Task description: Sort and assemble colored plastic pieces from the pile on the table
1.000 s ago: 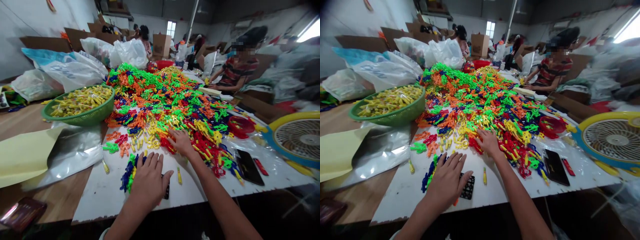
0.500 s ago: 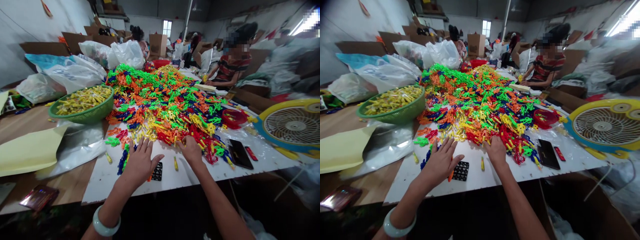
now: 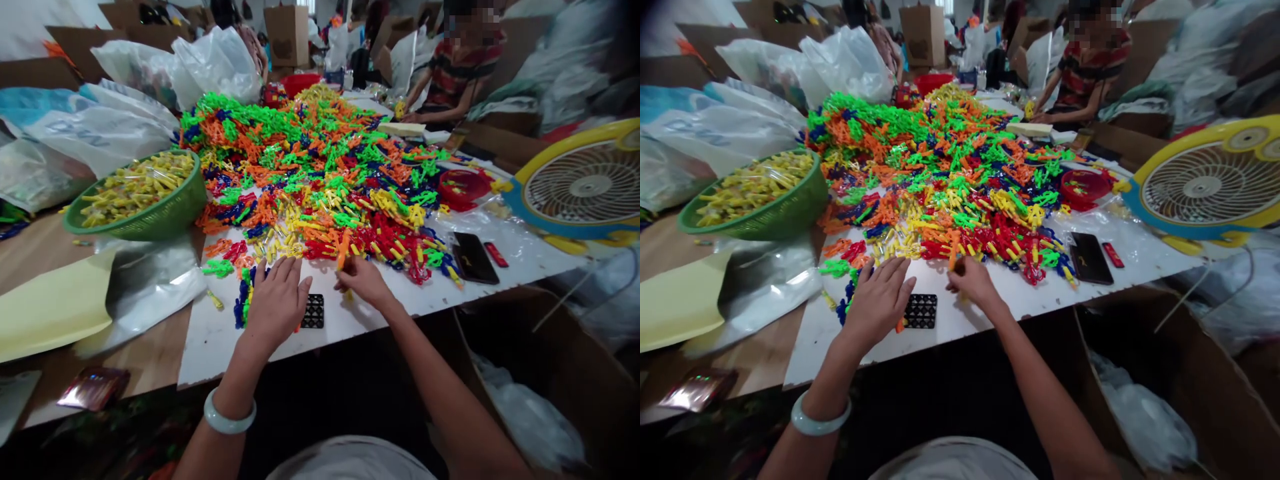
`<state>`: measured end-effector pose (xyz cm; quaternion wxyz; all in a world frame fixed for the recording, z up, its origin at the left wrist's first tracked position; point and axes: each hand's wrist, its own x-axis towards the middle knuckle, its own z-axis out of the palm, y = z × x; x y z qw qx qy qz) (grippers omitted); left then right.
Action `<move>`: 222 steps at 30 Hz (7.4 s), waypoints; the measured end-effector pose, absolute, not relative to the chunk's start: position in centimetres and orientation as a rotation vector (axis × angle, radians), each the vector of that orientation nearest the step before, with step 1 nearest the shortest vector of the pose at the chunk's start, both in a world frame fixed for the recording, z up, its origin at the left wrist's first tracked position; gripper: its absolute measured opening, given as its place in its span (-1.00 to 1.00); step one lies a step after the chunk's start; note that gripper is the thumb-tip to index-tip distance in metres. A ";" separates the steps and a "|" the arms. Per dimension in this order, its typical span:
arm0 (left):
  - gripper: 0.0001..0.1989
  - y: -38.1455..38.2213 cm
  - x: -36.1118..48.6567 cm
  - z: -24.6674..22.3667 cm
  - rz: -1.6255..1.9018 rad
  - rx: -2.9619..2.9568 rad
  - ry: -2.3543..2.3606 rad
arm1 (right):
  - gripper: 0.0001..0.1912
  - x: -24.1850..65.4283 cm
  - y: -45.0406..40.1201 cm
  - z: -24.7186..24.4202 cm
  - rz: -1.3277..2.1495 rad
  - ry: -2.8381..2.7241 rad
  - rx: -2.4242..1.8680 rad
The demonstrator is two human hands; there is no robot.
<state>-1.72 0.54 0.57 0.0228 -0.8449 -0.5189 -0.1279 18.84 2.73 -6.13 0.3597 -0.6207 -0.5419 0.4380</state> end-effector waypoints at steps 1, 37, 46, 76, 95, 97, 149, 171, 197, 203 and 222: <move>-0.47 0.5 -1.7 0.6 -0.391 -2.619 -1.609 | -0.84 18.0 1.9 -6.5 1.318 -1.305 -1.446; -0.55 0.7 -1.9 0.5 -0.400 -2.656 -1.572 | -0.84 20.7 3.7 -7.6 0.692 -1.360 -1.737; -0.48 0.7 -1.9 0.4 -0.396 -2.641 -1.580 | -0.78 11.1 1.9 -8.4 1.548 -1.140 -1.198; -0.68 0.9 -2.3 0.7 -0.528 -2.728 -1.578 | -0.68 20.2 6.3 -7.2 0.450 -1.496 -1.939; -0.62 0.8 -2.0 0.9 -0.453 -2.712 -1.623 | -0.85 12.1 -3.7 -9.2 1.283 -1.490 -1.303; -0.59 0.6 -1.9 1.0 -0.447 -2.717 -1.612 | -0.88 11.2 -3.9 -9.6 1.047 -1.660 -1.356; -0.62 0.1 -2.0 0.8 -0.458 -2.683 -1.520 | -0.79 13.5 2.2 -7.7 0.629 -2.127 -1.536; -0.53 0.3 -2.1 0.7 -0.358 -2.684 -1.507 | -0.92 11.9 1.6 -8.8 1.002 -1.655 -1.474; -0.57 0.4 -2.1 0.6 -0.480 -2.718 -1.457 | -0.87 23.0 4.1 -6.4 0.704 -1.312 -1.881; -0.57 0.4 -2.0 0.9 -0.404 -2.713 -1.495 | -0.65 15.4 -1.3 -7.1 1.581 -1.031 -1.195; -0.36 0.0 -1.7 1.2 -0.424 -2.737 -1.493 | -0.69 9.4 -5.4 -10.5 0.743 -1.735 -1.650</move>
